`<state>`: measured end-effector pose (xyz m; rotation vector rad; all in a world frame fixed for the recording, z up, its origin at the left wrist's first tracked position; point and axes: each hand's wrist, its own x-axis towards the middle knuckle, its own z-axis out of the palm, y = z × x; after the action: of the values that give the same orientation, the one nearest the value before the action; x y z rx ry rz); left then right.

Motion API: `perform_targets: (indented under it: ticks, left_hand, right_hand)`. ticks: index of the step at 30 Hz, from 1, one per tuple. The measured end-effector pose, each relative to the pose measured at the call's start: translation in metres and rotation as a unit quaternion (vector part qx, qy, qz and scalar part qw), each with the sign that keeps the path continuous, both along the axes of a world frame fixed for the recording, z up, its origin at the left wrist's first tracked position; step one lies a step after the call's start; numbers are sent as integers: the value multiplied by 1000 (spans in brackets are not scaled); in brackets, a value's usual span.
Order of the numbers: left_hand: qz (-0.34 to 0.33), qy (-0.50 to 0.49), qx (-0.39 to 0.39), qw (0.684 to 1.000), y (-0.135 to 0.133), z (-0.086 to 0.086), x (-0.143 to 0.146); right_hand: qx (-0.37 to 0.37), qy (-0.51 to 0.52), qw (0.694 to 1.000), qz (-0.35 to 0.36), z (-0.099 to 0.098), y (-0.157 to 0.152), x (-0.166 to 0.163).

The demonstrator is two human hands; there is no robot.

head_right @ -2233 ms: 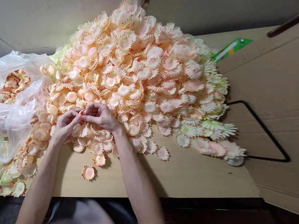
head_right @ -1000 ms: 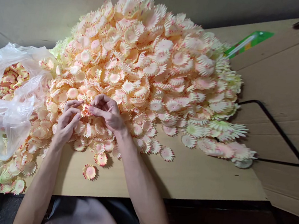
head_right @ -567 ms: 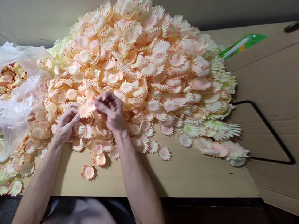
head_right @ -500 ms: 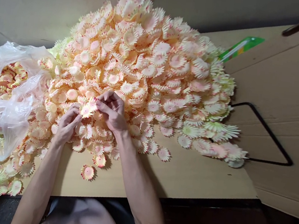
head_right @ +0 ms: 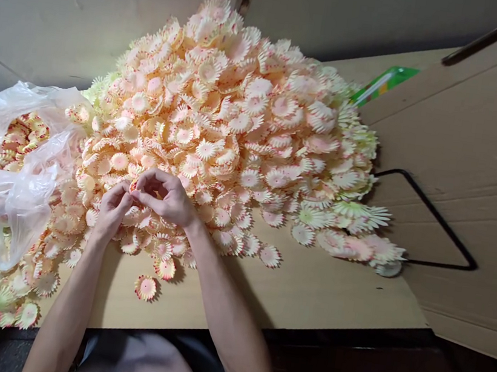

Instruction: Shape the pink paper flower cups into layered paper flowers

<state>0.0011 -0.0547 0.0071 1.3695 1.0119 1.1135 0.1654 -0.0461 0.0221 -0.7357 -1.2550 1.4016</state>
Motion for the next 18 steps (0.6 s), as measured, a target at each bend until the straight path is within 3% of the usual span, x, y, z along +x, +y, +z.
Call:
perform_targets:
  ticks: [4, 12, 16, 18]
  left_hand:
    - [18, 41, -3, 999, -1, 3, 0]
    - [63, 55, 4, 997, -5, -4, 6]
    - [73, 12, -35, 997, -7, -5, 2]
    - [95, -49, -74, 991, -8, -6, -3]
  right_hand:
    - [14, 19, 999, -23, 3, 0, 4]
    - [-3, 62, 987, -150, 3, -1, -5]
    - [-24, 98, 977, -187, 5, 7, 15]
    - [7, 129, 953, -275, 10, 15, 35]
